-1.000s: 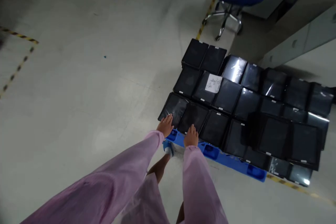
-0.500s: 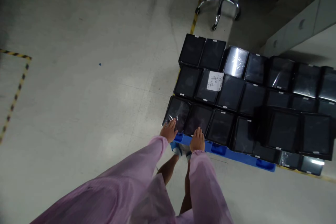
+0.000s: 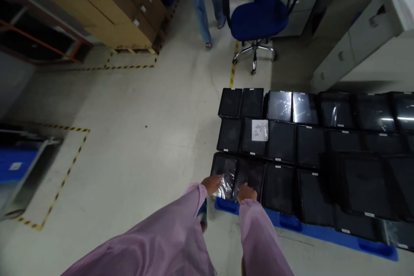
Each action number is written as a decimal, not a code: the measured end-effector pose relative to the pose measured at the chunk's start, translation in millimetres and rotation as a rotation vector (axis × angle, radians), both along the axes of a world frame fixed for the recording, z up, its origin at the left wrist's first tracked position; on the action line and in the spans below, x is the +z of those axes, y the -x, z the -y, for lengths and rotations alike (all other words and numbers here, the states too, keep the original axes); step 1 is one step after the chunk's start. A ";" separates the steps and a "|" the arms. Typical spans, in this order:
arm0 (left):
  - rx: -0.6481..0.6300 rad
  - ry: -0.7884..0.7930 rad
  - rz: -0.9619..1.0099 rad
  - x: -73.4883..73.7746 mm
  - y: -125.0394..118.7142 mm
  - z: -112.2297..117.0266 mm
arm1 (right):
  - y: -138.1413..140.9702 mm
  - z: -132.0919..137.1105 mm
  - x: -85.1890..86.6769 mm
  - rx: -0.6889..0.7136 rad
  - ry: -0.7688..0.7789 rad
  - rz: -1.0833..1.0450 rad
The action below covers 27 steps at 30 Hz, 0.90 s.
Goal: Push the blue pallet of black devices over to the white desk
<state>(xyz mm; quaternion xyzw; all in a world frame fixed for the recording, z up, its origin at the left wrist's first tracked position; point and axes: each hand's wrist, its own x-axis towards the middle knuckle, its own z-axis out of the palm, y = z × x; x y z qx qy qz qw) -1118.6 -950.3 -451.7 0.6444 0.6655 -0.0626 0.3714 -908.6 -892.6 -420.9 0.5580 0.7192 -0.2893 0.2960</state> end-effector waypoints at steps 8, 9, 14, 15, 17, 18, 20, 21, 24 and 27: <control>-0.189 -0.251 -0.140 -17.0 42.4 -141.0 | 45.5 -121.1 -26.8 -0.114 -0.451 -0.129; -0.210 -0.240 -0.137 -20.4 47.4 -142.0 | 47.4 -122.6 -30.8 -0.154 -0.447 -0.118; -0.261 -0.201 -0.078 -16.7 55.6 -120.6 | 49.1 -109.0 -26.4 -0.284 -0.416 -0.099; -0.264 -0.176 -0.072 -12.8 52.7 -117.5 | 48.8 -107.7 -23.3 -0.292 -0.392 -0.089; -0.274 -0.129 -0.065 -4.3 46.7 -117.9 | 48.9 -107.8 -18.4 -0.299 -0.354 -0.081; -0.287 -0.115 -0.056 0.0 45.4 -122.8 | 49.6 -109.1 -16.7 -0.303 -0.338 -0.082; -0.335 -0.113 -0.011 8.0 48.9 -145.1 | 51.9 -113.8 -14.1 -0.309 -0.309 -0.082; -0.354 -0.134 0.014 11.7 53.5 -162.7 | 52.3 -117.2 -13.0 -0.316 -0.298 -0.081; -0.338 -0.275 0.017 19.2 73.9 -232.3 | 41.1 -130.0 -10.2 -0.399 -0.359 -0.066; -0.247 -0.366 -0.088 17.4 95.2 -293.6 | 5.4 -141.7 -11.5 -0.616 -0.527 0.053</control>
